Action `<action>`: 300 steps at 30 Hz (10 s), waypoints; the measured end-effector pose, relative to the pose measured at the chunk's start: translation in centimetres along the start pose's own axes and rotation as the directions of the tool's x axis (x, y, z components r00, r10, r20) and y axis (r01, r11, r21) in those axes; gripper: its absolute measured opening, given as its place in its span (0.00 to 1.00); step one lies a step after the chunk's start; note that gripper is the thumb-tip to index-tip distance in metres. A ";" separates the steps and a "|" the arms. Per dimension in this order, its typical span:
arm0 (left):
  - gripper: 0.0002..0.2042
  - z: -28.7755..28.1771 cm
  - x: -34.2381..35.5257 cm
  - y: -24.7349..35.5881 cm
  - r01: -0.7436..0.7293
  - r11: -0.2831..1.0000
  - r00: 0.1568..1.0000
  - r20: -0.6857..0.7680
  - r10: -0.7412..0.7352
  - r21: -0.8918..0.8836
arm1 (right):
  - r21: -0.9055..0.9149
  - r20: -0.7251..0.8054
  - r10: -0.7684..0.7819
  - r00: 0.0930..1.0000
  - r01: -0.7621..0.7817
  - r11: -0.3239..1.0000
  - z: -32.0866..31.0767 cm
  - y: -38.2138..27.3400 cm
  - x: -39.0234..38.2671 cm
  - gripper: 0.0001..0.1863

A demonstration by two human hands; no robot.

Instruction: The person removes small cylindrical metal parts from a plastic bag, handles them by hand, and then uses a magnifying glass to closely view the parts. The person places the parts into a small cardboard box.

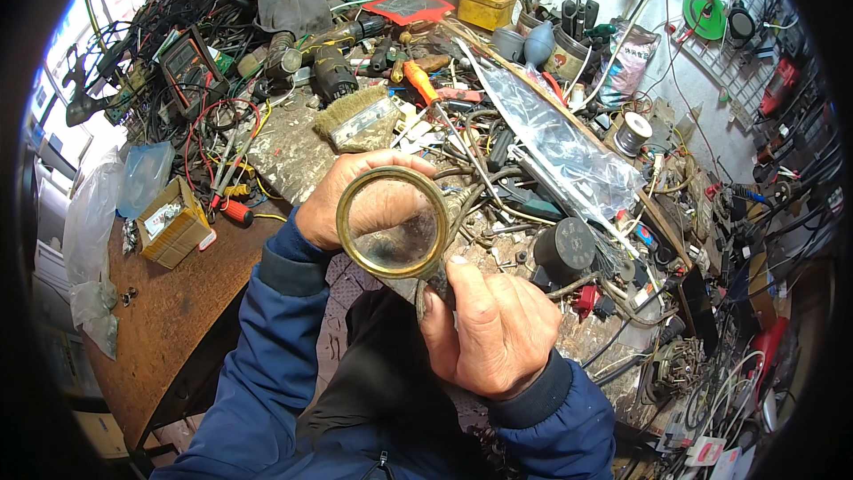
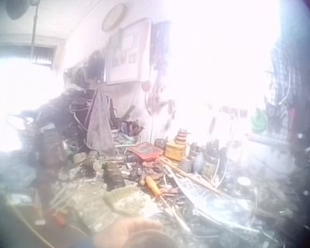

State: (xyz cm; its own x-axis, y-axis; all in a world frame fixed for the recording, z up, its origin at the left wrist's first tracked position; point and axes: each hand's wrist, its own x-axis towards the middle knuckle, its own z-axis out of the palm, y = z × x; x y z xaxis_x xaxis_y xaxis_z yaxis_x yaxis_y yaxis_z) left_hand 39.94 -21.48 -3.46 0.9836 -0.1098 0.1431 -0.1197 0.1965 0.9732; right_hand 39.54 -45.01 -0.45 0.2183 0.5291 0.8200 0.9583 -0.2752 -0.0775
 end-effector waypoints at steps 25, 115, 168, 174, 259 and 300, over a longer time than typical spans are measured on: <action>0.21 -0.1 0.0 0.0 0.002 1.000 1.000 0.002 -0.002 0.024 | -0.001 0.039 0.057 0.998 -0.057 0.998 -0.3 -0.4 -0.2 0.19; 0.24 -0.3 0.0 -0.3 -0.040 0.994 0.999 0.028 0.037 0.097 | -0.004 0.024 0.027 0.999 -0.027 1.000 -0.2 -0.2 0.0 0.21; 0.19 0.0 -0.1 0.5 -0.006 0.996 1.000 0.023 0.004 0.083 | -0.003 0.033 0.055 0.998 -0.055 0.998 -0.3 -0.4 -0.1 0.20; 0.19 -0.1 0.0 0.2 -0.026 0.997 0.999 0.034 0.024 0.072 | -0.011 0.022 0.017 1.000 -0.017 1.000 -0.2 -0.2 0.1 0.21; 0.21 -0.4 0.2 -0.8 -0.017 1.000 0.999 0.046 0.017 0.007 | -0.035 0.027 0.012 1.000 -0.011 0.999 -0.2 -0.4 0.3 0.21; 0.19 -0.4 0.1 -0.5 -0.022 0.999 0.999 0.049 0.021 0.036 | -0.020 0.038 0.023 0.999 -0.023 1.000 -0.2 -0.5 0.2 0.21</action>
State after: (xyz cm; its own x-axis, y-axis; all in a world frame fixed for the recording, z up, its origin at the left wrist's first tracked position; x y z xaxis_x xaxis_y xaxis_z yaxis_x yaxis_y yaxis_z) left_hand 40.13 -21.20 -4.04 0.9731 -0.1536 0.1719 -0.1465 0.1637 0.9756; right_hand 39.08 -44.96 -0.09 0.2475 0.5530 0.7956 0.9493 -0.3027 -0.0849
